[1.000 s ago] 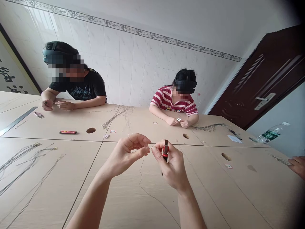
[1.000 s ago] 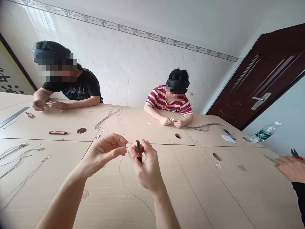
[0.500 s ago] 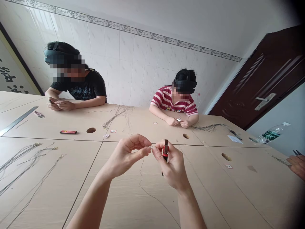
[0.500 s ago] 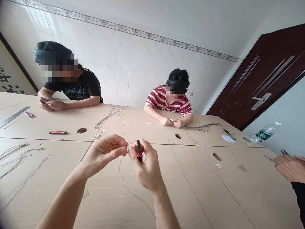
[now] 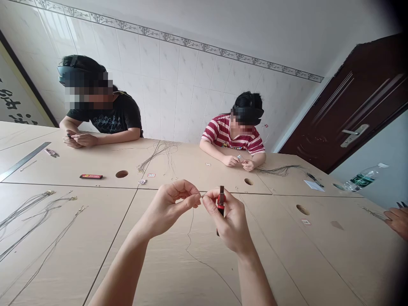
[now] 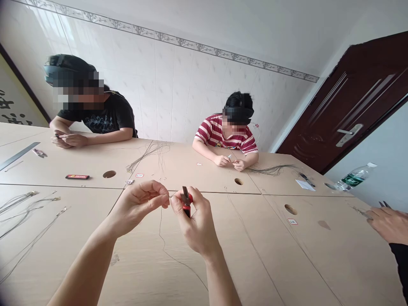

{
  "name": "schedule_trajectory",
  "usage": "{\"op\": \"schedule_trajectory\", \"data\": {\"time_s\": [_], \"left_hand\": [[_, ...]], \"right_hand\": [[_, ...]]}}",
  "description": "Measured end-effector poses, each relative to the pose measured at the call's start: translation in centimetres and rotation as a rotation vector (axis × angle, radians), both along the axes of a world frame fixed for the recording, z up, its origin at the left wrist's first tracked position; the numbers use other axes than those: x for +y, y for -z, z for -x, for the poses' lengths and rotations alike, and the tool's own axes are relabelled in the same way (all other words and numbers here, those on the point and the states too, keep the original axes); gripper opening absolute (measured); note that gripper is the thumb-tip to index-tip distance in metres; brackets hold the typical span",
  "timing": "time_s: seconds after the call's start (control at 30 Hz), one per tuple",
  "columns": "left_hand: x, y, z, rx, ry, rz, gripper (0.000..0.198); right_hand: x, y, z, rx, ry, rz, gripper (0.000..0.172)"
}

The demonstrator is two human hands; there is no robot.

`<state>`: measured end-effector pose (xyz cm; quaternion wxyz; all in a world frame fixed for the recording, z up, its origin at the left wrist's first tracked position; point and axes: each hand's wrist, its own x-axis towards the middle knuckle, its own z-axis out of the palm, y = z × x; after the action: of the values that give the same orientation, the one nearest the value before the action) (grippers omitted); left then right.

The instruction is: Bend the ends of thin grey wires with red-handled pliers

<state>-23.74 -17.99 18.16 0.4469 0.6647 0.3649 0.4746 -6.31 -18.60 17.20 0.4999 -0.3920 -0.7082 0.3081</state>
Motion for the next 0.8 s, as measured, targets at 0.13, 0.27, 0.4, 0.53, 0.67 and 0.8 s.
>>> {"op": "schedule_trajectory", "data": {"time_s": [0.13,0.27,0.4,0.53,0.67,0.8], "left_hand": [[0.1,0.0,0.1,0.002,0.0,-0.002,0.016],[0.1,-0.2,0.1,0.016,0.004,0.0,0.017],[0.0,-0.2,0.1,0.025,0.018,0.011,0.017],[-0.1,-0.2,-0.3,-0.036,0.028,0.044,0.017],[0.1,-0.1,-0.8,-0.168,0.13,0.153,0.026],[0.3,0.1,-1.1,-0.151,0.311,0.251,0.034]], "right_hand": [[-0.1,0.1,0.0,0.024,-0.003,0.027,0.022],[-0.1,0.1,0.0,0.021,0.003,0.025,0.021],[0.0,0.0,0.0,0.011,-0.001,0.012,0.022],[0.0,-0.2,0.0,0.012,0.016,0.01,0.023],[0.0,-0.1,-0.3,0.053,0.043,0.005,0.024],[0.1,-0.1,-0.7,0.111,0.06,-0.007,0.023]]}}
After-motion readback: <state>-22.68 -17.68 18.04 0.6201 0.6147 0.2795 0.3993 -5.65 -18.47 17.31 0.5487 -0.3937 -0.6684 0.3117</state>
